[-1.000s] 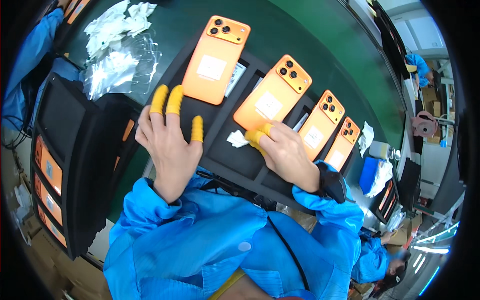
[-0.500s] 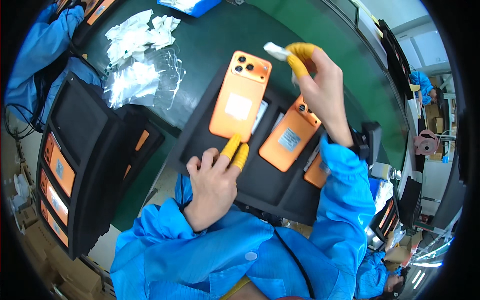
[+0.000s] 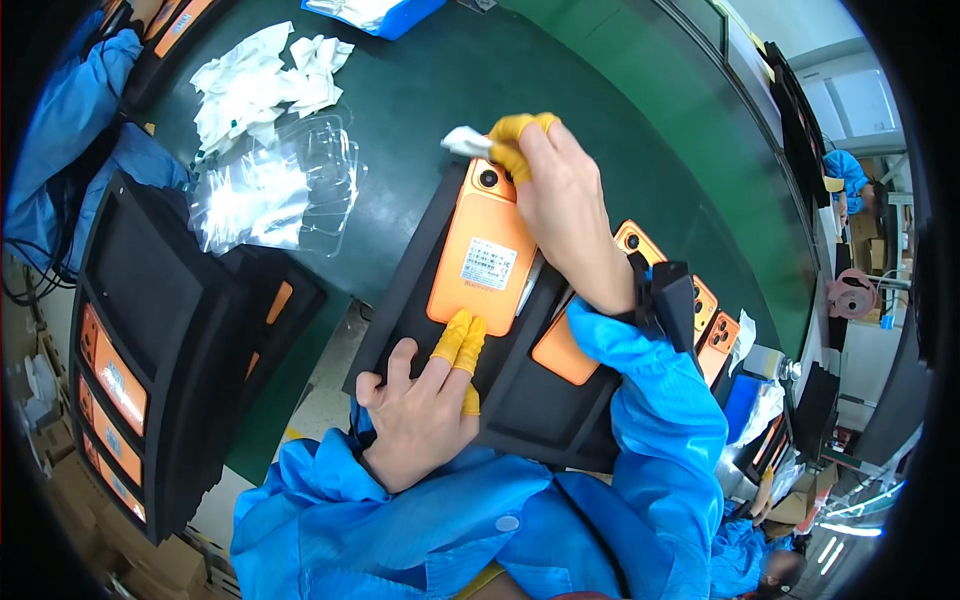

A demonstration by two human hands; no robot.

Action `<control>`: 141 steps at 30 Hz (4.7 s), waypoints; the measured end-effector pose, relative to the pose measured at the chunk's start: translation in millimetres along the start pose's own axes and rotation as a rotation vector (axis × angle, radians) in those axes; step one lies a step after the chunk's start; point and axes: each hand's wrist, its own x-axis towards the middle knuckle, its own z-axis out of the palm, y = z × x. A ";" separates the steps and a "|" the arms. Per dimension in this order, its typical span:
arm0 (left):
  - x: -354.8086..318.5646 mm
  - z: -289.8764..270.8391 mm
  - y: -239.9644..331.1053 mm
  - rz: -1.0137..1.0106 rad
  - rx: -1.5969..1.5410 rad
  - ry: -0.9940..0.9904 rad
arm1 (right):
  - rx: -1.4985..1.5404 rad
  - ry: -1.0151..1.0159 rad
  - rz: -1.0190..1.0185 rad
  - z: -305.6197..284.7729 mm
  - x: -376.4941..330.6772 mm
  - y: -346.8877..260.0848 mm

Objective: Cleaning the exterior and camera lenses of several mobile phones using a cloth and cleaning solution.

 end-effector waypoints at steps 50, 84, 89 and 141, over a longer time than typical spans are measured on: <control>-10.6 10.2 -1.0 -0.018 0.089 0.092 | 0.007 0.038 0.028 -11.8 -37.2 7.4; -4.8 11.0 2.6 -0.076 -0.003 0.232 | 0.037 0.110 -0.023 7.2 -17.6 -10.2; -5.9 13.3 -2.4 -0.036 -0.033 0.276 | 0.169 -0.113 -0.106 4.5 -55.0 -46.7; 133.9 -63.4 191.8 0.780 -0.817 -0.839 | -0.828 0.558 1.034 -327.7 -417.0 96.6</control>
